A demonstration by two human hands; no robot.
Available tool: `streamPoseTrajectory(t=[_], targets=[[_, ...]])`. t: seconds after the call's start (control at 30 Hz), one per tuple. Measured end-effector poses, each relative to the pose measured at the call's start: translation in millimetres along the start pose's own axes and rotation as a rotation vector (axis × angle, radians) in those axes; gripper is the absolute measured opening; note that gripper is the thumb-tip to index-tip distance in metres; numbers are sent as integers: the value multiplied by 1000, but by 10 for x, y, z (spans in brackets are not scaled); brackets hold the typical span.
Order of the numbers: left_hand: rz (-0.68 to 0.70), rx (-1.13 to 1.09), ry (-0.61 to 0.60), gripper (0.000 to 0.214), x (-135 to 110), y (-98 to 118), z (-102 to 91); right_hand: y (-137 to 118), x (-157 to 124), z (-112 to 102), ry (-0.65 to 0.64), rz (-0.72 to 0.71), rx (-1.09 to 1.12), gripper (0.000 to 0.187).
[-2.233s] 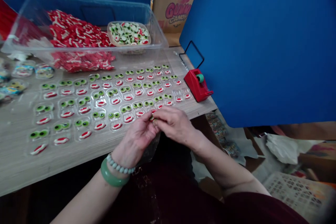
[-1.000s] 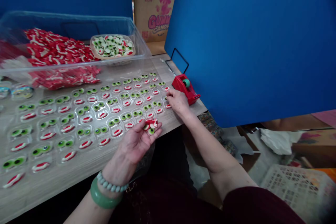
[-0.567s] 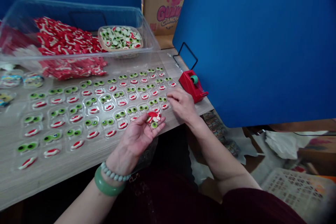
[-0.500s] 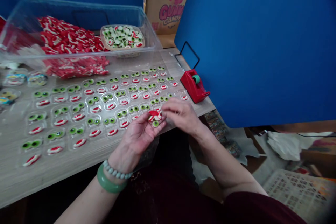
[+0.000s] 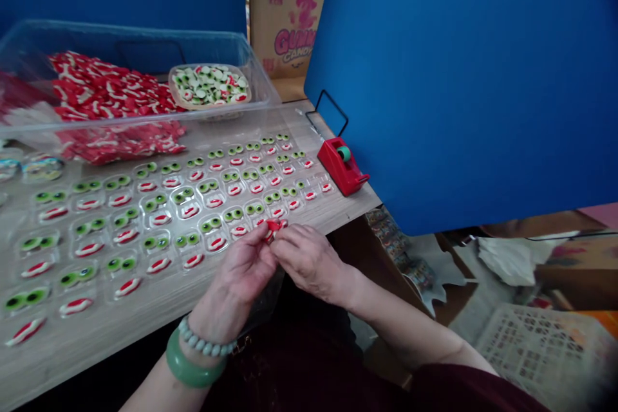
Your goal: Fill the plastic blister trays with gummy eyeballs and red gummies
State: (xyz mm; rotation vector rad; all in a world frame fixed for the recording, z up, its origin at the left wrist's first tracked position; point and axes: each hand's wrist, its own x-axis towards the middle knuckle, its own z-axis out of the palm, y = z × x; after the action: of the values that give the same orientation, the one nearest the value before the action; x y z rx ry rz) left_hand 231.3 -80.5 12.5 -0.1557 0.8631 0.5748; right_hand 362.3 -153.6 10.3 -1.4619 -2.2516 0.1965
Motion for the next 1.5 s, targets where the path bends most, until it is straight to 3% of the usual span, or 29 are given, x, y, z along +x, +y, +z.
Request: streamPoseTrajectory(t=[0.07,0.17,0.27,0.4,0.57,0.67,0.77,0.87,0.97,1.03,1.17,1.4,1.5], targets=[[20,14,-15,29,21,0,-15,150,53,-36,103,131,54,16],[39,59,2,23,50,-9,-50,571,212,-105,249,499,-16,11],[32,96,29,22,59,-26,-81,998,402,-129,184,669,-130,13],[33,111,31,23,43,-30,-92,1220,558,-58,21,674,-208,19],[35,105,-25,27,5,12,-73,1204,549,17,-42,698,-197,26],[51,88,-57,29,-15,43,-73,1136,492,-5,88,654,-130,27],[58,83,-99,29,-27,60,-87,915,417,-69,212,518,50,25],[53,86,-153,30,-33,56,-99,588,334,-125,81,325,251,25],[48,89,-172,29,-46,36,-107,346,261,-118,-92,171,256,35],[50,95,-154,26,-62,18,-114,284,225,-81,-106,128,234,31],[79,100,-121,21,-93,-25,-132,302,187,-5,22,196,340,23],[63,119,-131,21,-79,-34,-168,289,161,-35,61,474,604,21],[56,150,-134,22,-68,-28,-178,256,131,-54,143,530,686,14]])
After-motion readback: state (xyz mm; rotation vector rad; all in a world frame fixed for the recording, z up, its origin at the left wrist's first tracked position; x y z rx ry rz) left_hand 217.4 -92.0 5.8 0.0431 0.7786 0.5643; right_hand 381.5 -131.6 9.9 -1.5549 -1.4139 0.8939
